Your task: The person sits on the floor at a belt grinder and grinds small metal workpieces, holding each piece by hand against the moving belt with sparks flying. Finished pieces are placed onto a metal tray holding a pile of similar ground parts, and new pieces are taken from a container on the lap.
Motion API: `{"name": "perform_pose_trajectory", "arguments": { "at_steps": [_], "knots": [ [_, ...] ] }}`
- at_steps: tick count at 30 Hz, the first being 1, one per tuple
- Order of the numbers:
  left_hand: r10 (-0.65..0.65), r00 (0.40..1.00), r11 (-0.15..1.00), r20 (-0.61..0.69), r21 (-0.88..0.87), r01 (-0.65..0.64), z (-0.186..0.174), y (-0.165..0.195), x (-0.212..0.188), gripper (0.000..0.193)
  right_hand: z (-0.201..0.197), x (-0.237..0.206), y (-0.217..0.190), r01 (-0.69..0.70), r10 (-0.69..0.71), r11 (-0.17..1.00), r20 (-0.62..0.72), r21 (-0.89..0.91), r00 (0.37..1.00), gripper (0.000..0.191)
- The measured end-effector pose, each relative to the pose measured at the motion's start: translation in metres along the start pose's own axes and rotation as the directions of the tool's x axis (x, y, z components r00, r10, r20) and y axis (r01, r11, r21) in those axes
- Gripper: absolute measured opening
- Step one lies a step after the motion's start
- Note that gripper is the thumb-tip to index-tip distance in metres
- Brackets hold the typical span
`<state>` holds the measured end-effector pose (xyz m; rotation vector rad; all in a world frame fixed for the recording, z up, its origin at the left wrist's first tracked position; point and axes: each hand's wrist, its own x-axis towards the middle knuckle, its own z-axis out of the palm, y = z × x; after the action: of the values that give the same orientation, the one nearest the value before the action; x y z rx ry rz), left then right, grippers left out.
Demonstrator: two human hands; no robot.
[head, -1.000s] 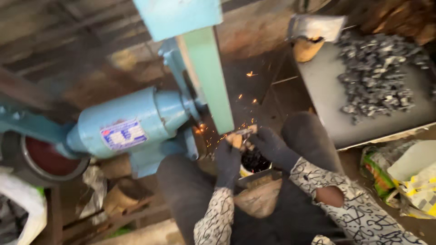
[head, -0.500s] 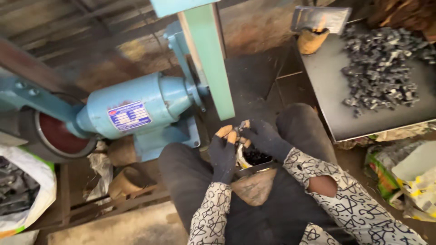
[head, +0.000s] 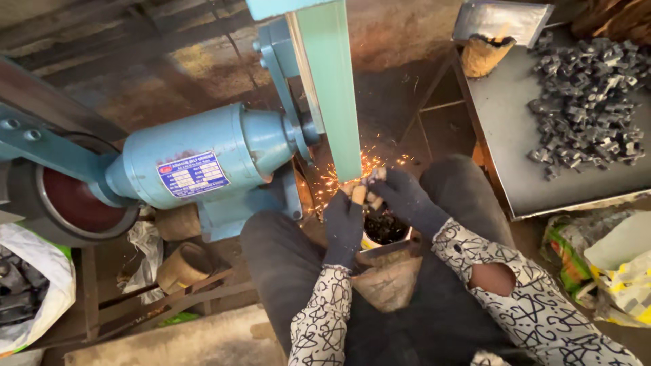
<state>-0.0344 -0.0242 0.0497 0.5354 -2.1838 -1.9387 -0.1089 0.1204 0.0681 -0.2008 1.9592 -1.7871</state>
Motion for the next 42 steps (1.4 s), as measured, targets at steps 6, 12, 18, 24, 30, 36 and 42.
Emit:
{"name": "perform_pose_trajectory", "arguments": {
  "at_steps": [6,12,18,24,30,36,42],
  "knots": [
    [0.029,0.993,0.951,-0.115,-0.302,-0.063,0.028,-0.041,0.007,0.028,-0.003,0.015,0.007,0.173,-0.185,0.977,-0.086,-0.128,0.979,0.016],
    [-0.146,0.978,0.985,0.148,-0.071,0.158,0.012,-0.058,0.0,0.037,-0.028,-0.011,0.007,0.043,-0.048,0.998,-0.142,-0.035,0.989,0.019],
    [-0.14,0.901,0.841,0.411,0.529,-0.111,0.024,-0.052,-0.012,0.048,-0.191,-0.002,-0.021,0.02,-0.485,0.619,-0.361,-0.785,0.797,0.021],
    [-0.315,0.837,0.836,0.447,0.549,0.022,0.032,-0.068,-0.009,0.055,-0.352,0.088,-0.056,-0.327,-0.509,0.13,-0.346,-0.936,0.788,0.045],
    [-0.352,0.837,0.785,0.42,0.619,0.019,0.053,-0.069,0.003,0.051,-0.379,0.133,-0.057,-0.181,-0.336,0.196,-0.24,-0.964,0.911,0.037],
    [-0.348,0.841,0.787,0.414,0.617,0.023,0.071,-0.061,0.004,0.048,-0.33,0.146,-0.056,0.013,-0.364,0.226,-0.072,-0.974,0.929,0.031],
    [-0.272,0.864,0.841,0.424,0.541,0.0,0.065,-0.047,-0.009,0.045,-0.287,0.07,-0.052,-0.069,-0.591,0.398,-0.313,-0.915,0.743,0.026]
  ]
}}
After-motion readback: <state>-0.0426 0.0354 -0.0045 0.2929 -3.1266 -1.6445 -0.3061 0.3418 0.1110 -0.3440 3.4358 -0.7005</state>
